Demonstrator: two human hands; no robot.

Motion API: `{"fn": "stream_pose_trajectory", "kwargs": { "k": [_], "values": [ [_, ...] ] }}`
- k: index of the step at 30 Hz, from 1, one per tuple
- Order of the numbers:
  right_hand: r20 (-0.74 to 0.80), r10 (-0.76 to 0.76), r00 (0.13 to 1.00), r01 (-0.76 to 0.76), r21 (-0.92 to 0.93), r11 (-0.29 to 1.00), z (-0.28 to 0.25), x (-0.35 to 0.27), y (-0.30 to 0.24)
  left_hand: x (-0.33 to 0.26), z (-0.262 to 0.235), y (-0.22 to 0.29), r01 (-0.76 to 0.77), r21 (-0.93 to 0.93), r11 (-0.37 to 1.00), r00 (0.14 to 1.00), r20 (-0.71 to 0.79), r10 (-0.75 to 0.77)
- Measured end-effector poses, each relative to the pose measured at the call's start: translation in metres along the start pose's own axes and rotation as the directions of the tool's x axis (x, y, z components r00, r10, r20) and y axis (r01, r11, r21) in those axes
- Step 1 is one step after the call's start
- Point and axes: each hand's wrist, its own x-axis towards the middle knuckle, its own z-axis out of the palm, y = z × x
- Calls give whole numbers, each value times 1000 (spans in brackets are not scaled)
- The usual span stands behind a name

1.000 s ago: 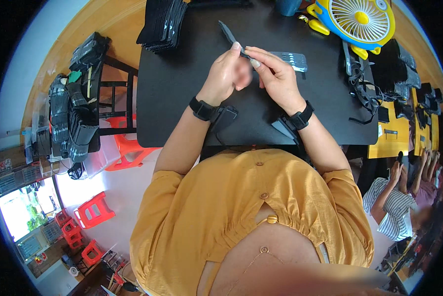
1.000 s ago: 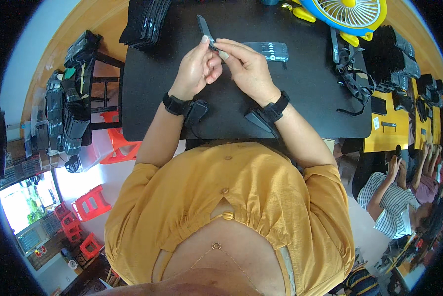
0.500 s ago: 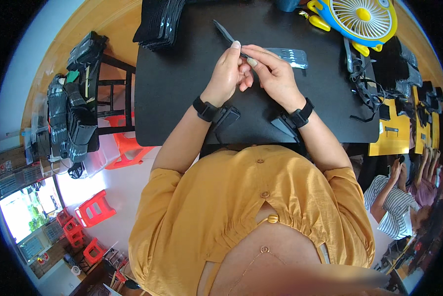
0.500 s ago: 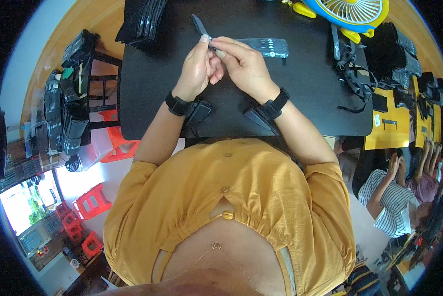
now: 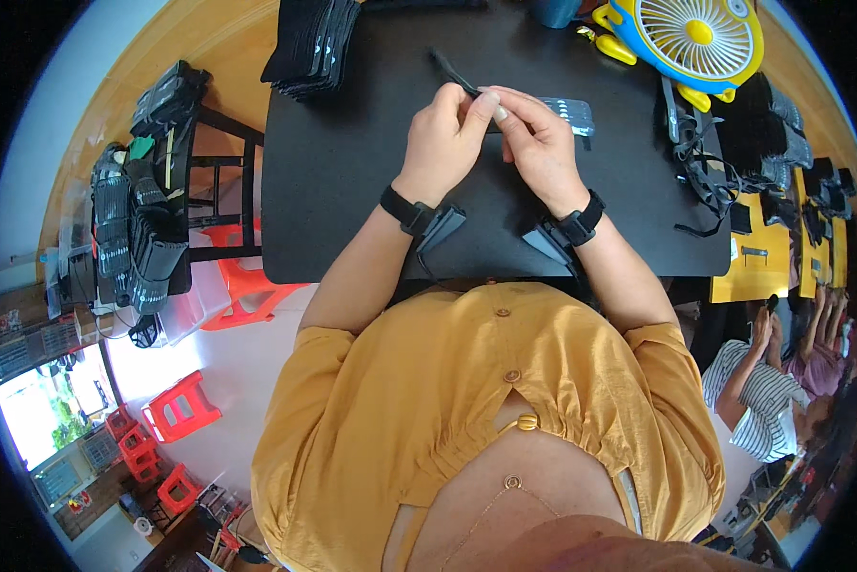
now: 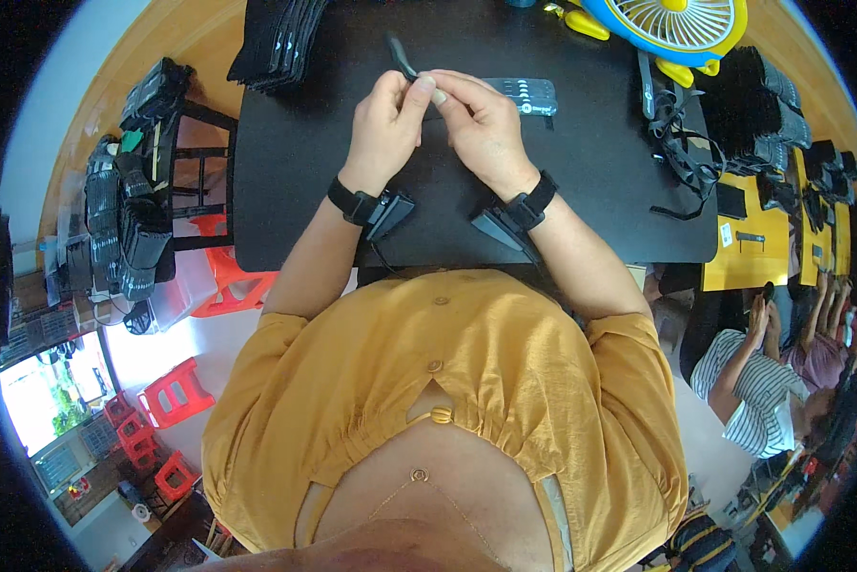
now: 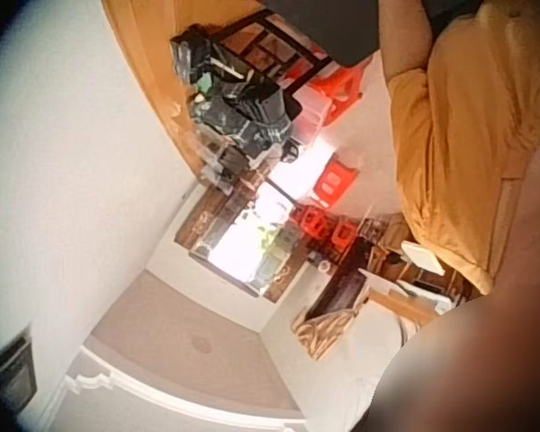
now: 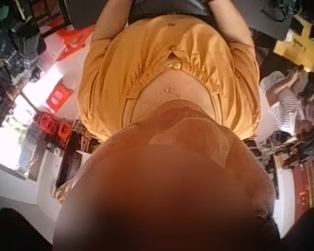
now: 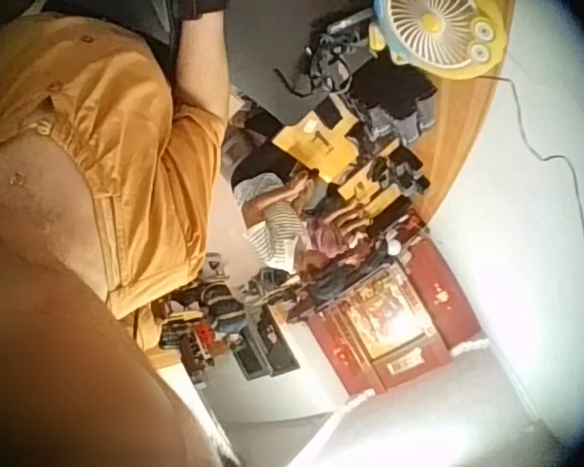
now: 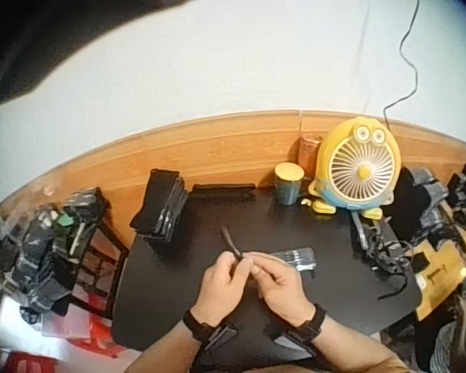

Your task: Assembling hardware components and buckles onto watch straps.

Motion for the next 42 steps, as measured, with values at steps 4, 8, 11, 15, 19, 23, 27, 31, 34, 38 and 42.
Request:
{"fn": "stream_pose_trajectory", "kwargs": {
  "k": [4, 8, 11, 15, 19, 23, 27, 31, 34, 38, 42],
  "values": [
    [2, 28, 1000, -29, 33, 999, 2, -1, 1, 1, 2, -8, -13, 18, 1000, 1000, 21, 13],
    [-9, 2, 1000, -1, 26, 1000, 1, 0, 3, 0, -2, 1, 51, -111, 992, 992, 116, -38],
    [-1, 76, 997, -76, 91, 993, 2, -1, 1, 0, -1, -1, 17, -42, 999, 996, 90, -13],
    [33, 207, 978, -209, 135, 968, 1, -2, -3, 4, 2, -16, -62, 58, 996, 996, 62, 59],
    [31, 210, 977, -212, 211, 954, -1, -1, -2, 6, 5, -20, -82, -11, 997, 995, 55, 83],
    [39, 197, 980, -201, 223, 954, -2, -1, -3, 4, 4, -15, -70, -83, 994, 997, -29, 68],
    [45, 228, 973, -232, 249, 940, -5, 0, -3, 6, -3, -11, -195, -56, 979, 977, -101, 189],
    [67, 225, 972, -235, 281, 930, -7, -1, -6, 8, -8, -15, -312, 147, 939, 938, -109, 329],
    [99, 210, 973, -231, 286, 930, -8, 0, -3, 10, -13, -7, -260, -62, 964, 962, -98, 254],
    [206, 224, 953, -286, 358, 889, -14, 3, -3, 11, -20, -8, -99, -191, 976, 992, 59, 113],
    [283, 289, 914, -383, 376, 844, -21, 6, -3, 11, -23, -10, -104, -229, 968, 985, 112, 132]
  ]
}}
